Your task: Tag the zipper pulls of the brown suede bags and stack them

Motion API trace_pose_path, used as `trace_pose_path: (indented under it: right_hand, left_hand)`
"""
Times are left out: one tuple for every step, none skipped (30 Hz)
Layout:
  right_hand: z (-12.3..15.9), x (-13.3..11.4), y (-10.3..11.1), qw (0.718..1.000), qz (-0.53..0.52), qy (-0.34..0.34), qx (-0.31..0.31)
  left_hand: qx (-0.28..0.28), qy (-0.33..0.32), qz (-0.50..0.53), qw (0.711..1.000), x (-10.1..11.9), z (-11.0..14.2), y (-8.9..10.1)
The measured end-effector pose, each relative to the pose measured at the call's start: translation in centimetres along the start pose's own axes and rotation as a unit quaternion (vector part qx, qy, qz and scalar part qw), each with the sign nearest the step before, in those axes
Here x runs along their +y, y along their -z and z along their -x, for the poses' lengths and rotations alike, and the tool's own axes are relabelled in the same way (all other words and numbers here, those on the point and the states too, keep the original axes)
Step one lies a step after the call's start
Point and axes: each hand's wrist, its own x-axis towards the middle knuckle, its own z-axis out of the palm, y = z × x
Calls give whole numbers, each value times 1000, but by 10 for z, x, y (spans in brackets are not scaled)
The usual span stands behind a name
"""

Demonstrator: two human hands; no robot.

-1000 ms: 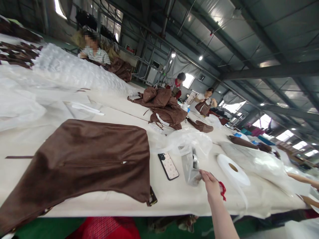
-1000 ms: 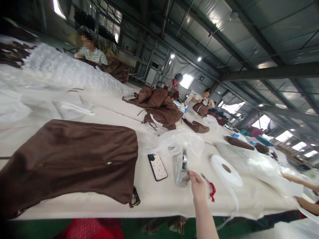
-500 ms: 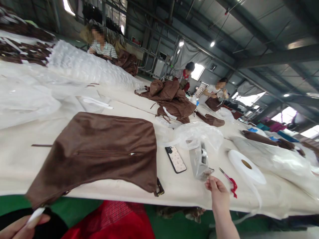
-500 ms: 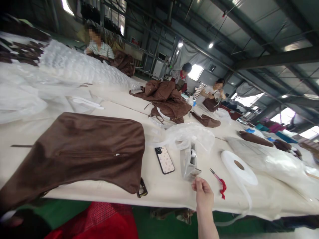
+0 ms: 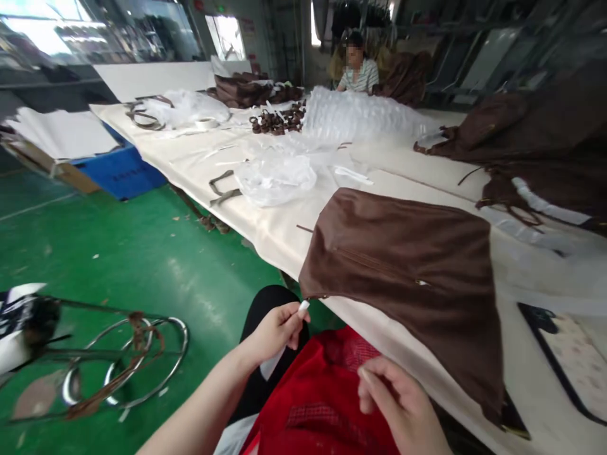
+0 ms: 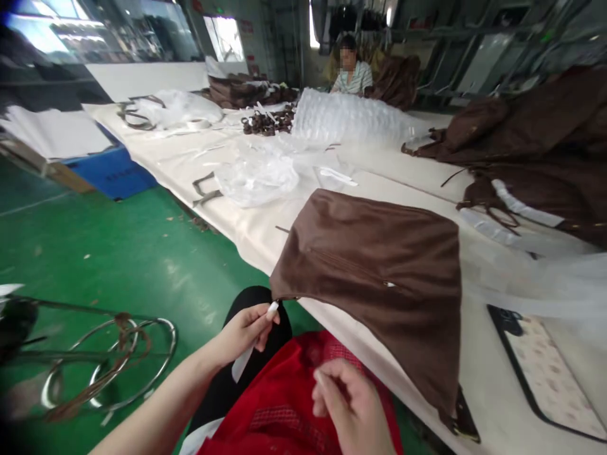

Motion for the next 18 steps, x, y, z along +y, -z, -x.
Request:
trace_pose_path:
  right_hand:
    - [-18,-10,-18,998,-17,11,-55]
    - [-35,-17,-31,995,-30,21,-90]
    - [-50,-20,-40,993,-35,32,-112]
    - [-64,-21,-47,991,-38,41,-120]
    - [-76,-19,-52,990,-40,48,-124]
    - [-85,-17,-57,990,-42,52,-127]
    - [-93,-14,-61,989,-46,53,-127]
    - [-99,-11,-64,989,-51,51,-129]
    - [-103,-8,-67,989,-56,46,-130]
    - [-106,-7,-69,989,-58,39,-132]
    - [-108,-6,-71,989,-57,32,-133]
    - [-110,-6,-72,989,-51,27,-134]
    - [-111,-6,-73,990,-42,22,-134]
    - [-111,-7,-74,990,-31,17,-135]
    - [-112,-8,-75,991,-19,12,-134]
    - [-112,-10,-75,991,-8,10,-133]
    - [-112,-11,-75,991,1,8,-131]
    - [-113,-12,-74,992,8,6,-129]
  left_hand:
    - [7,-4,-13,1000,0,1,1]
    - [14,-4,-25,1000,0,2,2]
    - [17,0,-35,999,0,3,3]
    - [16,8,-42,999,1,3,4]
    - [13,16,-49,999,1,3,5]
    - [10,18,-58,998,2,2,6]
    - [10,10,-75,997,3,2,7]
    - [13,-8,-99,995,4,2,9]
    - [17,-32,-130,991,6,2,10]
    - [19,-56,-163,985,7,3,12]
    - [21,-76,-195,978,9,3,13]
    - [21,-87,-220,971,10,4,13]
    - [21,-90,-238,967,12,5,14]
    - [22,-89,-252,963,13,7,14]
    - [25,-87,-263,961,14,8,15]
    - [27,-86,-271,958,15,9,15]
    - [27,-88,-273,958,16,10,14]
    - [25,-89,-269,959,17,10,14]
